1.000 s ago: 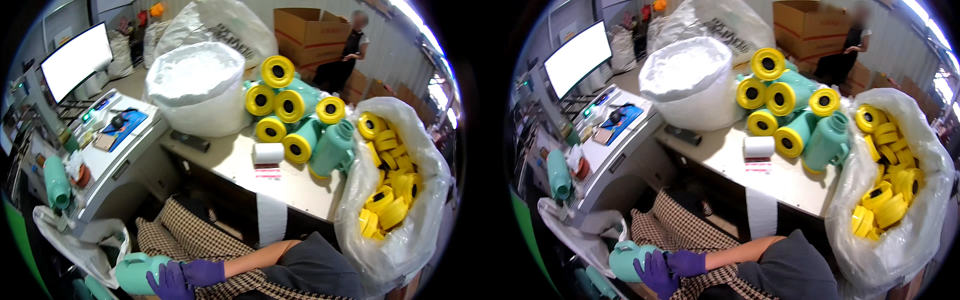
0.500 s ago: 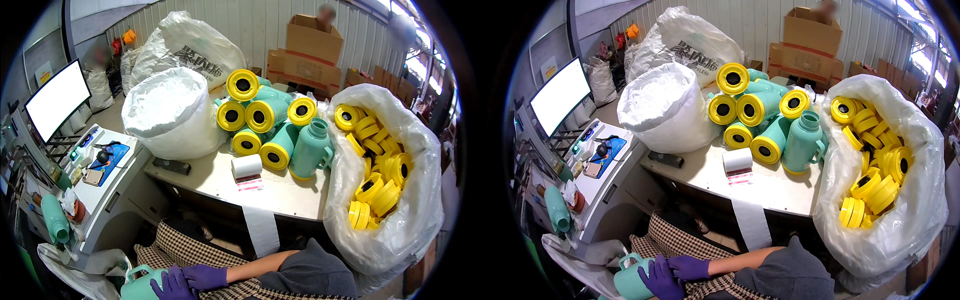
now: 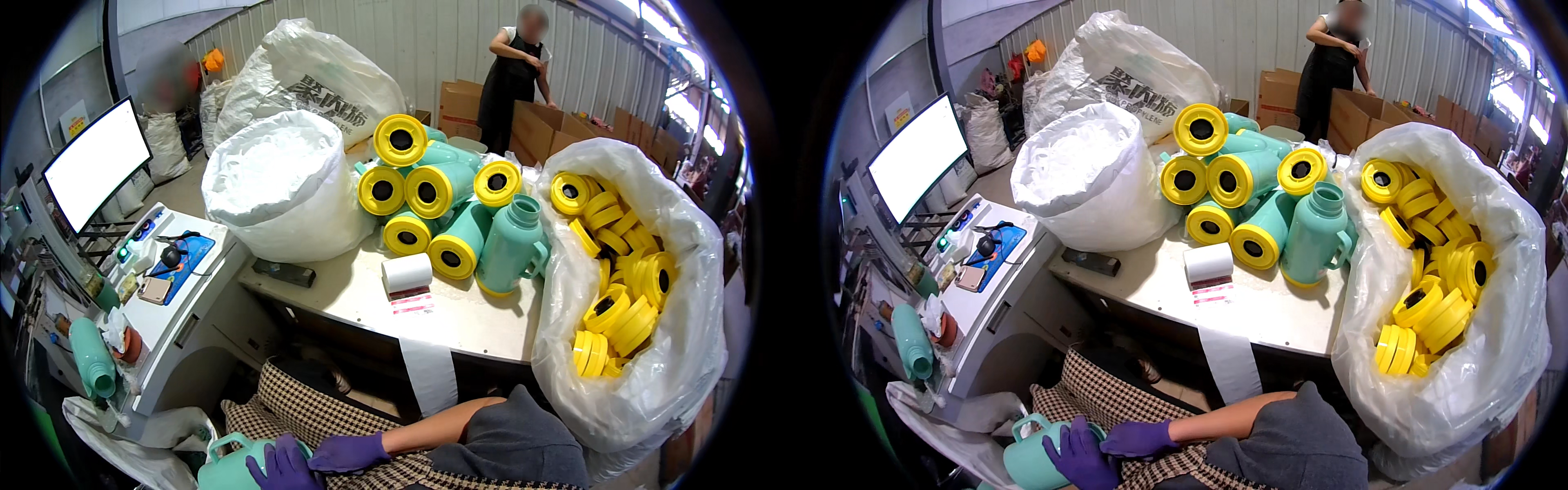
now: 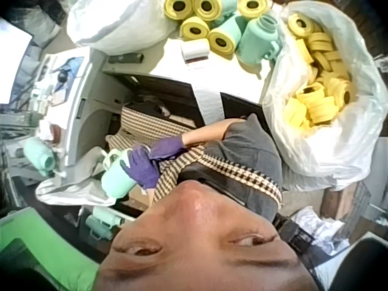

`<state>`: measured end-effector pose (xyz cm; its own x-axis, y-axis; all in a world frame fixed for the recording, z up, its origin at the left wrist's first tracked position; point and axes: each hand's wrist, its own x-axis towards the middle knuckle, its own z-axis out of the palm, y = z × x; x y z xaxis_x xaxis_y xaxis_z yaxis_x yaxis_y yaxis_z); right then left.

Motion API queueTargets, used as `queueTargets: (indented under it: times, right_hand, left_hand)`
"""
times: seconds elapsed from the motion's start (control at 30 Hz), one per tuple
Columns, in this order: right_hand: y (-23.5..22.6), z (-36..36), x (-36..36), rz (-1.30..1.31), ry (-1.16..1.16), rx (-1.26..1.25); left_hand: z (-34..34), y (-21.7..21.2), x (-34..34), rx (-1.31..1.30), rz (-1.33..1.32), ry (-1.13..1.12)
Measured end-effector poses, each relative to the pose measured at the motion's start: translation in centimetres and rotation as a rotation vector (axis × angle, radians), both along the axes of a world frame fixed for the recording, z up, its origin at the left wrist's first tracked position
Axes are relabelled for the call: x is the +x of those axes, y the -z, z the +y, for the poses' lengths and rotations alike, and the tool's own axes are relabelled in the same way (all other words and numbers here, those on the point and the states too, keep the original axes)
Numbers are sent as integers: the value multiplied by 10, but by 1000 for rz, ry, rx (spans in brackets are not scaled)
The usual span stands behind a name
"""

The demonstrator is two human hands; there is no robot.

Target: The person sits on the floor and repeatedly assembles light green plastic containers with yellow lids. They pick up a container, insert a small green part, apply a label, and screw on a yellow lid before placing the finished unit aside. The process is repeated for multiple units.

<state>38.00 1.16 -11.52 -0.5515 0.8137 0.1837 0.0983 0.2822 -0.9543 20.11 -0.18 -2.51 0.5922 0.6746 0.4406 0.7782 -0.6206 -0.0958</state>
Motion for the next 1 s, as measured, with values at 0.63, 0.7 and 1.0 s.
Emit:
queueTargets:
  times: [0.63, 0.7, 1.0]
  right_hand:
    - [-141, 86, -112, 33, -123, 973]
    - [-108, 129, -214, -82, -68, 812]
    - [-45, 172, -197, 25, -73, 700]
  left_hand:
    - [-73, -2, -132, 27, -573, -430]
    - [-76, 19, -132, 119, -545, -407]
    - [-70, -1, -121, -8, -515, -529]
